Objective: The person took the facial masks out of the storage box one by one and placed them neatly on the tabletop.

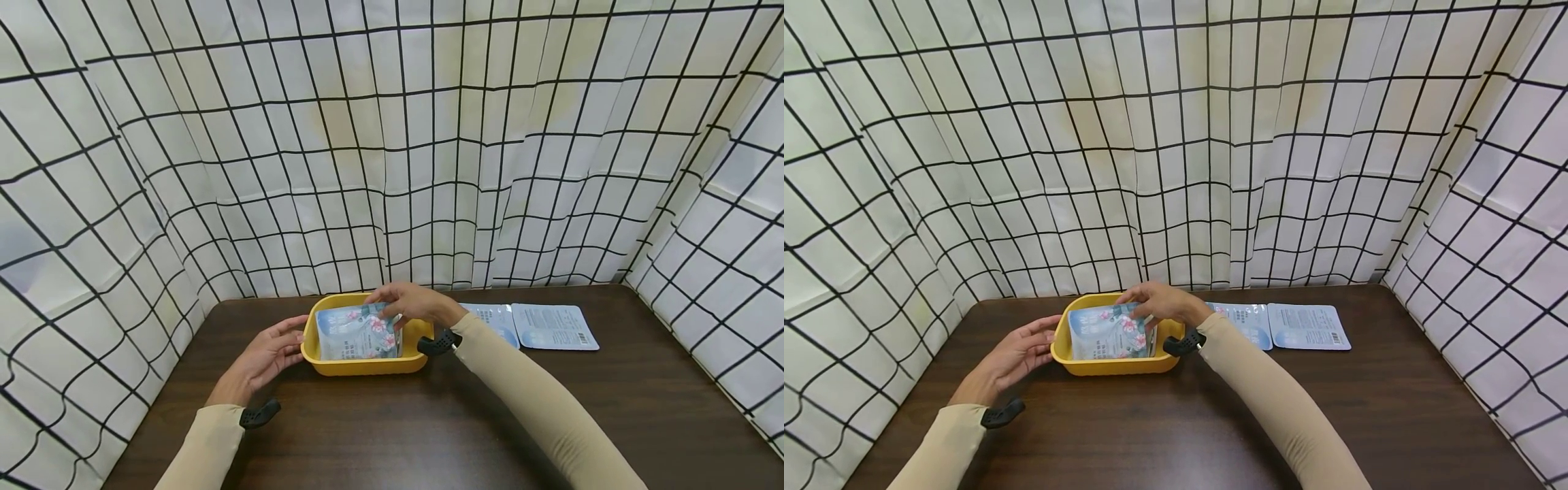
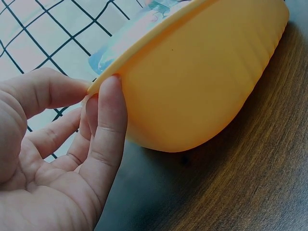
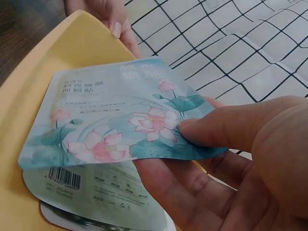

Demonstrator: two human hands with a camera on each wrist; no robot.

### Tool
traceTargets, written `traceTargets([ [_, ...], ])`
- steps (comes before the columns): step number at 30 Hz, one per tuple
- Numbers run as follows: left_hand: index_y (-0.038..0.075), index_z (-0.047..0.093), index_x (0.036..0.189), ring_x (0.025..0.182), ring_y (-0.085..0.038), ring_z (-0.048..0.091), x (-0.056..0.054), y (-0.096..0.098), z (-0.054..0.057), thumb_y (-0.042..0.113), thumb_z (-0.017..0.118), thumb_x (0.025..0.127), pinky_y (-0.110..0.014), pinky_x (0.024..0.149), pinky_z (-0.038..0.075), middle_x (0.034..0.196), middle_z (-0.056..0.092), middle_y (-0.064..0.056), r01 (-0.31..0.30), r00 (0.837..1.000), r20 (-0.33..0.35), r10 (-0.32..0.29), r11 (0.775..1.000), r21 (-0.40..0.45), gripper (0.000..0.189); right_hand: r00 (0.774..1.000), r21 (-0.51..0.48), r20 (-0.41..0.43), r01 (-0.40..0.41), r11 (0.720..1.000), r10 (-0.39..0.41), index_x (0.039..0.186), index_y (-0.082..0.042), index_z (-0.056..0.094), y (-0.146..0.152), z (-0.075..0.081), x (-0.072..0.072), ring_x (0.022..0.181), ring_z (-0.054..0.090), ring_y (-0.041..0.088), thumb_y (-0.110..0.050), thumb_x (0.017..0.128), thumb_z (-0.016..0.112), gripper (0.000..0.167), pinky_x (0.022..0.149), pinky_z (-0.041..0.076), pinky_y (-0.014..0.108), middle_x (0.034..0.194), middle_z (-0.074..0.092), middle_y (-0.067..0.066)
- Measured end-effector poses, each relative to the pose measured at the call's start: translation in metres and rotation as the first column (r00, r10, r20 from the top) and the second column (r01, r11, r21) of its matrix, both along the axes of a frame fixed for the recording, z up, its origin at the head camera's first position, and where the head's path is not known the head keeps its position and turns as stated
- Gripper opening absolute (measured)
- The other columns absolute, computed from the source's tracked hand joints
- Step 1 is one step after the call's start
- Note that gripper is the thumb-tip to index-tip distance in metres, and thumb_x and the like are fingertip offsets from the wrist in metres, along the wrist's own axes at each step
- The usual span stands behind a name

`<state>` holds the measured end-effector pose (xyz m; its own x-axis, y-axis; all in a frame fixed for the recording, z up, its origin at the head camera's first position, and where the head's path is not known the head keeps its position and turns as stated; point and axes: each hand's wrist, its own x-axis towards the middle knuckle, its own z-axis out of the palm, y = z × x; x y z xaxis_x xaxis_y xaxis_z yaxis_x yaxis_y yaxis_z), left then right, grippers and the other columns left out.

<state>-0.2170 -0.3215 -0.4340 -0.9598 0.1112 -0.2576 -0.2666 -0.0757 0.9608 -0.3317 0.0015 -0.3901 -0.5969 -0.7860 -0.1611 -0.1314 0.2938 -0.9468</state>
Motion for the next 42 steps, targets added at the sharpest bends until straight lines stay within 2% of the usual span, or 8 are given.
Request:
traceTargets([
  [12,0.01,0.036,0.156,0.099,-0.019,0.066,0.0,0.0,-0.001,0.016,0.066,0.099,-0.03,0.089,0.058,0.118,0.067,-0.005,0.002,1.0,-0.006,-0.002,1.0,0.003,0.065,1.0,-0.029,0.005,-0.015,0.999,0.015,0.133,-0.012,0.066,0.004,0.003,0.0,0.095,0.068,0.024,-0.004,0.101,0.06,0.033,0.073,0.062,0.036,0.122,0.066,0.01],
  [18,0.01,0.036,0.156,0.097,-0.018,0.066,0.0,0.0,-0.002,0.016,0.066,0.099,-0.03,0.089,0.058,0.116,0.067,-0.004,0.006,1.0,-0.004,-0.006,1.0,0.013,0.065,1.0,-0.042,0.013,0.02,0.999,-0.019,0.133,-0.014,0.065,0.009,0.004,-0.001,0.092,0.068,0.023,-0.005,0.101,0.06,0.034,0.07,0.062,0.034,0.12,0.067,0.012],
  [28,0.008,0.035,0.156,0.099,-0.018,0.065,0.001,0.0,0.0,0.014,0.065,0.1,-0.029,0.087,0.058,0.117,0.066,-0.006,0.015,1.0,-0.012,-0.014,1.0,0.019,0.064,0.999,-0.067,0.017,0.044,0.997,-0.043,0.135,-0.014,0.064,0.02,0.009,-0.004,0.097,0.069,0.027,-0.007,0.101,0.06,0.034,0.077,0.062,0.042,0.124,0.065,0.012],
  [35,0.009,0.037,0.155,0.099,-0.019,0.066,0.0,0.0,-0.001,0.014,0.065,0.1,-0.03,0.087,0.058,0.118,0.066,-0.008,0.003,1.0,-0.005,-0.003,1.0,0.016,0.062,0.997,-0.105,0.027,0.079,0.991,-0.077,0.136,-0.014,0.062,0.027,0.012,-0.003,0.097,0.07,0.029,-0.008,0.101,0.061,0.036,0.079,0.062,0.042,0.125,0.065,0.012],
  [42,0.008,0.036,0.156,0.099,-0.018,0.066,0.0,-0.001,-0.002,0.013,0.062,0.102,-0.03,0.088,0.058,0.117,0.066,-0.006,0.021,1.0,-0.022,-0.02,1.0,0.009,0.061,0.995,-0.156,0.013,0.104,0.982,-0.103,0.136,-0.011,0.061,0.039,0.018,0.0,0.096,0.07,0.029,-0.007,0.101,0.061,0.036,0.078,0.062,0.042,0.126,0.064,0.014],
])
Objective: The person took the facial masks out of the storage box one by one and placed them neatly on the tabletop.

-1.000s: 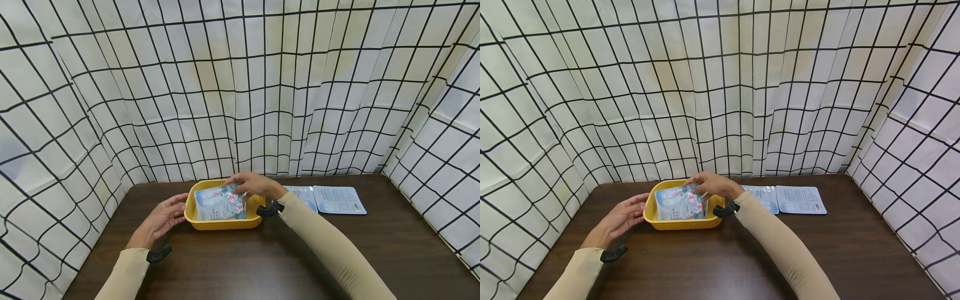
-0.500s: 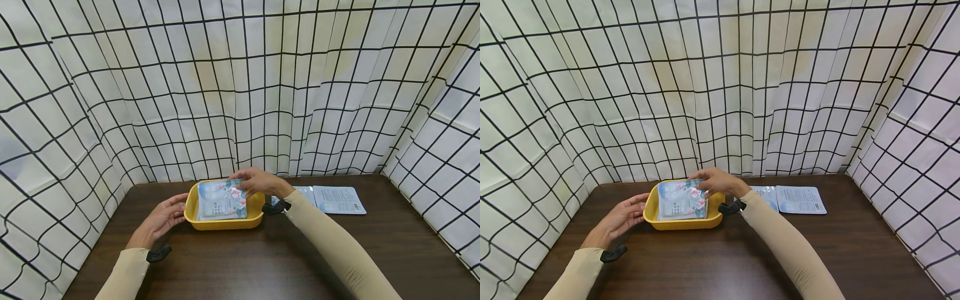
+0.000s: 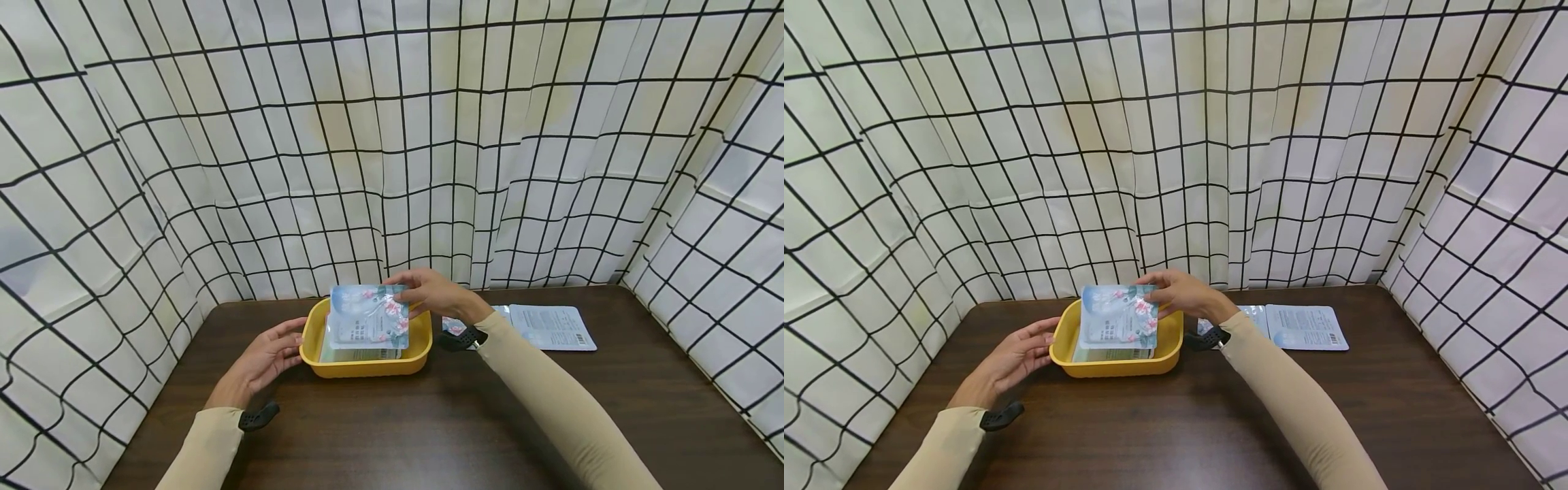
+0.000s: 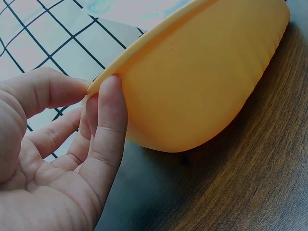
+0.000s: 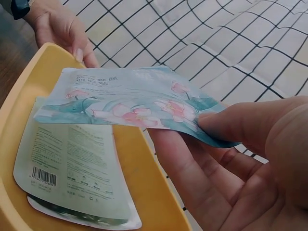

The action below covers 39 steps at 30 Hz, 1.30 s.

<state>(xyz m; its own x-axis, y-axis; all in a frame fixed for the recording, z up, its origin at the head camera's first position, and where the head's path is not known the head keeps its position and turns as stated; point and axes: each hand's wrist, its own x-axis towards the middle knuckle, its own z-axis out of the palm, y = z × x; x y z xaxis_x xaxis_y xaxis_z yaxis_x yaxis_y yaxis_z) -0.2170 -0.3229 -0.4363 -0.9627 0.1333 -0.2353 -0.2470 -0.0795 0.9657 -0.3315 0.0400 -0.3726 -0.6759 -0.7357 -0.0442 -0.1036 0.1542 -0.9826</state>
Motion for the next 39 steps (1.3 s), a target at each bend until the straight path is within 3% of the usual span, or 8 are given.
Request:
traceTargets([
  [11,0.009,0.036,0.156,0.098,-0.018,0.066,-0.002,0.001,0.001,0.015,0.065,0.1,-0.03,0.088,0.058,0.117,0.066,-0.006,-0.002,1.0,0.002,0.002,1.0,0.002,0.063,0.999,-0.048,0.03,0.018,0.999,-0.016,0.135,-0.009,0.061,0.018,0.008,0.002,0.097,0.068,0.027,-0.008,0.101,0.062,0.034,0.078,0.062,0.039,0.126,0.064,0.016],
  [22,0.007,0.035,0.156,0.099,-0.017,0.067,-0.003,0.0,0.0,0.013,0.063,0.101,-0.03,0.086,0.059,0.116,0.067,-0.006,-0.008,1.0,-0.008,0.008,1.0,-0.008,0.063,1.0,-0.066,0.02,0.014,0.998,-0.013,0.137,-0.008,0.059,0.036,0.011,0.006,0.089,0.068,0.023,-0.007,0.101,0.061,0.036,0.067,0.061,0.034,0.125,0.064,0.016],
  [39,0.009,0.035,0.157,0.098,-0.018,0.066,-0.001,0.0,-0.003,0.016,0.064,0.101,-0.03,0.088,0.058,0.118,0.067,-0.005,-0.011,1.0,0.003,0.011,1.0,-0.021,0.064,0.995,-0.042,-0.041,0.091,0.995,-0.093,0.137,-0.006,0.059,0.082,0.016,0.026,0.089,0.063,0.023,-0.009,0.1,0.064,0.038,0.07,0.061,0.037,0.129,0.063,0.015],
])
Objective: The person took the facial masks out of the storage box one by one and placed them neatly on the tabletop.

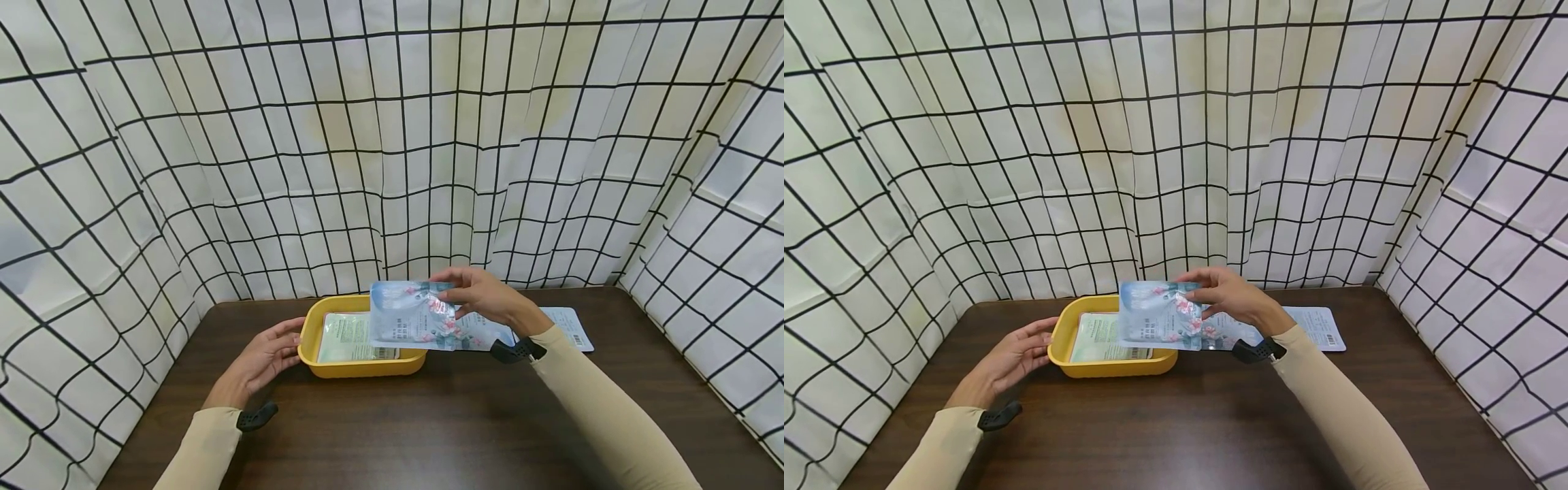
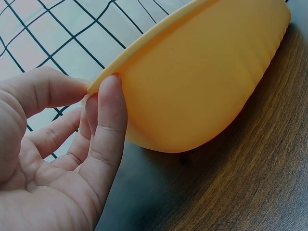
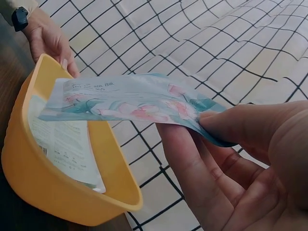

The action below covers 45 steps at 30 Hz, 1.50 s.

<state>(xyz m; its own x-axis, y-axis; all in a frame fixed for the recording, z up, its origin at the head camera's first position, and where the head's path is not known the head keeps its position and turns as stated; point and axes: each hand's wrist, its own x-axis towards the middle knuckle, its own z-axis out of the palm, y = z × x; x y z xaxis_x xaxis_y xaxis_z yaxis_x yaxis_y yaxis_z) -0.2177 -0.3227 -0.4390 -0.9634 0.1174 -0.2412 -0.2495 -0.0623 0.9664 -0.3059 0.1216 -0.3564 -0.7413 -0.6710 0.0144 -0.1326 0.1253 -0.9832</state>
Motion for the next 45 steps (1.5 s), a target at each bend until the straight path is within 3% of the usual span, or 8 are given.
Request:
traceTargets([
  [8,0.009,0.035,0.157,0.098,-0.018,0.066,0.0,-0.001,0.001,0.017,0.066,0.1,-0.03,0.088,0.058,0.121,0.066,-0.006,-0.006,1.0,0.008,0.006,1.0,0.006,0.065,1.0,-0.02,-0.002,-0.015,1.0,0.015,0.14,-0.004,0.056,0.019,-0.001,0.006,0.094,0.065,0.025,-0.01,0.101,0.063,0.04,0.069,0.062,0.038,0.127,0.062,0.017],
  [16,0.009,0.034,0.157,0.097,-0.017,0.066,-0.001,0.0,0.0,0.016,0.065,0.1,-0.03,0.087,0.058,0.119,0.066,-0.006,0.001,1.0,0.003,-0.001,1.0,0.008,0.065,0.998,-0.013,0.041,0.039,0.999,-0.039,0.136,-0.004,0.058,0.04,-0.005,0.014,0.098,0.065,0.028,-0.013,0.097,0.068,0.041,0.073,0.061,0.041,0.127,0.06,0.017],
  [32,0.009,0.034,0.157,0.097,-0.017,0.065,0.0,0.001,0.002,0.015,0.064,0.101,-0.029,0.087,0.058,0.118,0.066,-0.006,-0.002,1.0,0.016,0.002,1.0,0.017,0.064,0.996,-0.024,0.079,0.033,0.999,-0.031,0.137,0.001,0.054,0.08,-0.016,0.031,0.087,0.066,0.02,-0.009,0.099,0.064,0.041,0.066,0.061,0.035,0.119,0.063,0.014],
  [38,0.01,0.035,0.157,0.097,-0.018,0.066,0.0,0.0,0.003,0.016,0.064,0.101,-0.029,0.087,0.058,0.122,0.066,-0.007,-0.005,1.0,0.014,0.005,1.0,0.014,0.064,0.996,-0.026,0.091,0.002,1.0,0.001,0.137,0.003,0.052,0.092,-0.026,0.035,0.089,0.068,0.023,-0.008,0.101,0.062,0.039,0.07,0.062,0.037,0.118,0.064,0.014],
  [45,0.01,0.035,0.157,0.098,-0.018,0.066,0.0,0.0,0.002,0.017,0.066,0.1,-0.029,0.088,0.058,0.122,0.066,-0.007,-0.008,1.0,0.024,0.007,1.0,0.022,0.065,0.99,0.036,0.135,0.024,0.999,-0.028,0.137,0.003,0.053,0.106,-0.046,0.039,0.095,0.069,0.025,-0.011,0.099,0.065,0.042,0.076,0.062,0.044,0.125,0.061,0.016],
])
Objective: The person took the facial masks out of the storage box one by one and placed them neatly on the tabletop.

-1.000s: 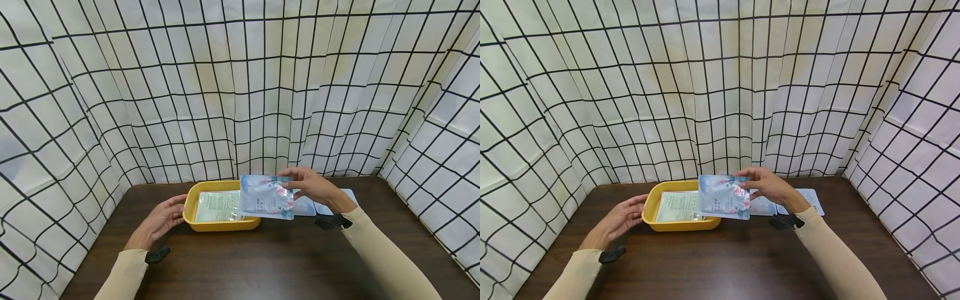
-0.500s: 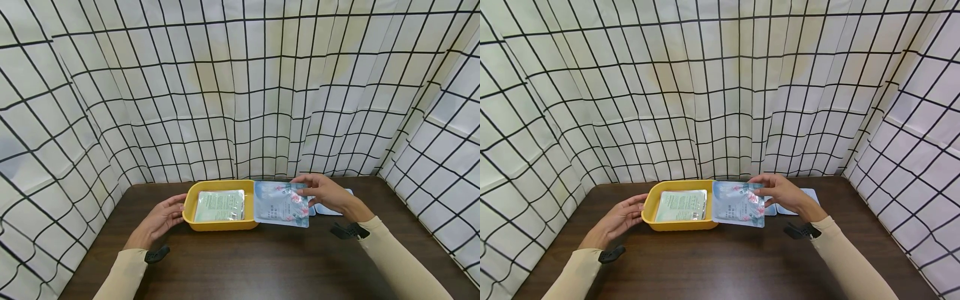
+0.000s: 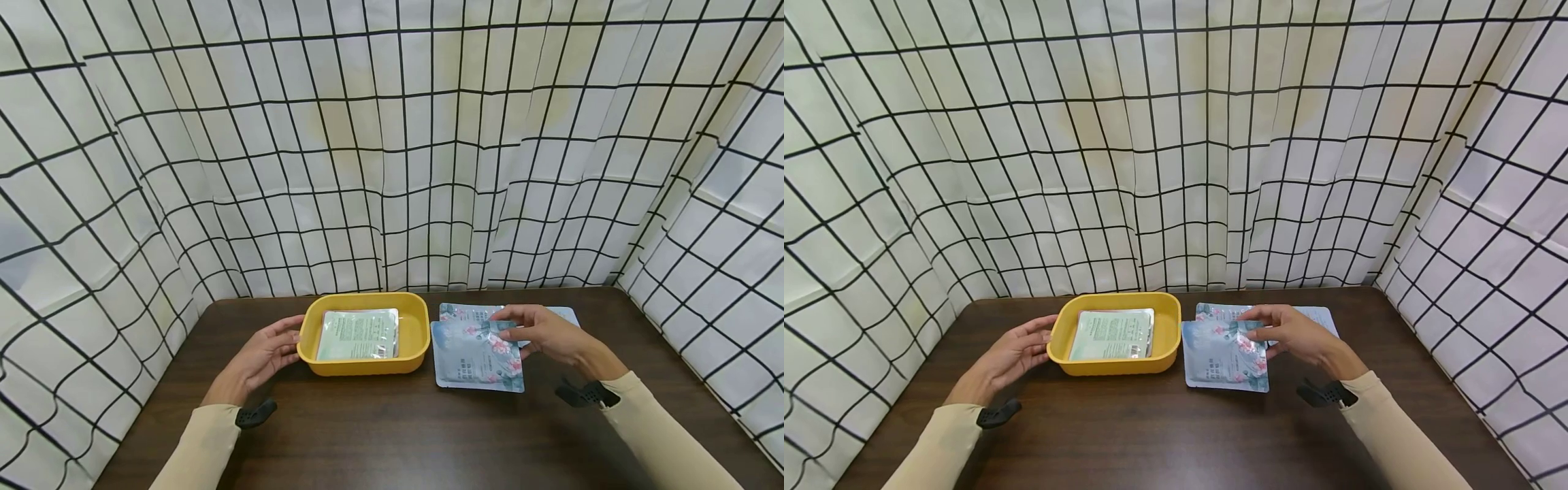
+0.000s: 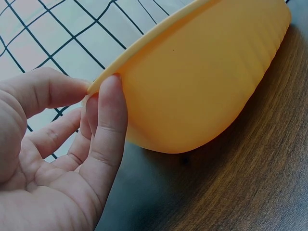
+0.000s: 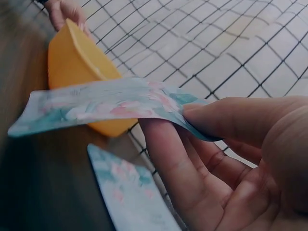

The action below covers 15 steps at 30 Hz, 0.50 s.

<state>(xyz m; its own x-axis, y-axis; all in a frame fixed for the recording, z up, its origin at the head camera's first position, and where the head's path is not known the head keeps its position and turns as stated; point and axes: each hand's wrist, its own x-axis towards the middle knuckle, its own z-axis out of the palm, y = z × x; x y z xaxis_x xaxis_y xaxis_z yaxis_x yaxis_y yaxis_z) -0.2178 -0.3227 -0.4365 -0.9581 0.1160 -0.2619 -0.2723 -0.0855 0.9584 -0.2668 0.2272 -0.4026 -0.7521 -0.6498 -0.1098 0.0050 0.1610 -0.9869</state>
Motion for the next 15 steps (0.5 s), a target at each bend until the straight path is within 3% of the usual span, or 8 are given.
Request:
traceTargets([
  [6,0.01,0.035,0.157,0.098,-0.018,0.065,0.0,-0.001,0.001,0.018,0.067,0.099,-0.029,0.088,0.058,0.121,0.066,-0.006,-0.005,1.0,0.002,0.005,1.0,-0.008,0.066,1.0,0.054,0.006,0.029,0.998,-0.03,0.138,0.003,0.052,0.008,-0.015,0.002,0.097,0.07,0.027,-0.014,0.099,0.066,0.044,0.077,0.062,0.046,0.126,0.063,0.017],
  [15,0.01,0.035,0.157,0.098,-0.018,0.066,0.0,-0.001,0.0,0.019,0.067,0.099,-0.029,0.088,0.058,0.123,0.066,-0.006,-0.006,1.0,-0.004,0.006,1.0,-0.021,0.067,0.994,0.192,-0.095,0.075,0.978,-0.058,0.132,0.001,0.06,0.011,-0.024,0.004,0.095,0.066,0.027,-0.019,0.097,0.07,0.041,0.075,0.062,0.043,0.124,0.062,0.018],
])
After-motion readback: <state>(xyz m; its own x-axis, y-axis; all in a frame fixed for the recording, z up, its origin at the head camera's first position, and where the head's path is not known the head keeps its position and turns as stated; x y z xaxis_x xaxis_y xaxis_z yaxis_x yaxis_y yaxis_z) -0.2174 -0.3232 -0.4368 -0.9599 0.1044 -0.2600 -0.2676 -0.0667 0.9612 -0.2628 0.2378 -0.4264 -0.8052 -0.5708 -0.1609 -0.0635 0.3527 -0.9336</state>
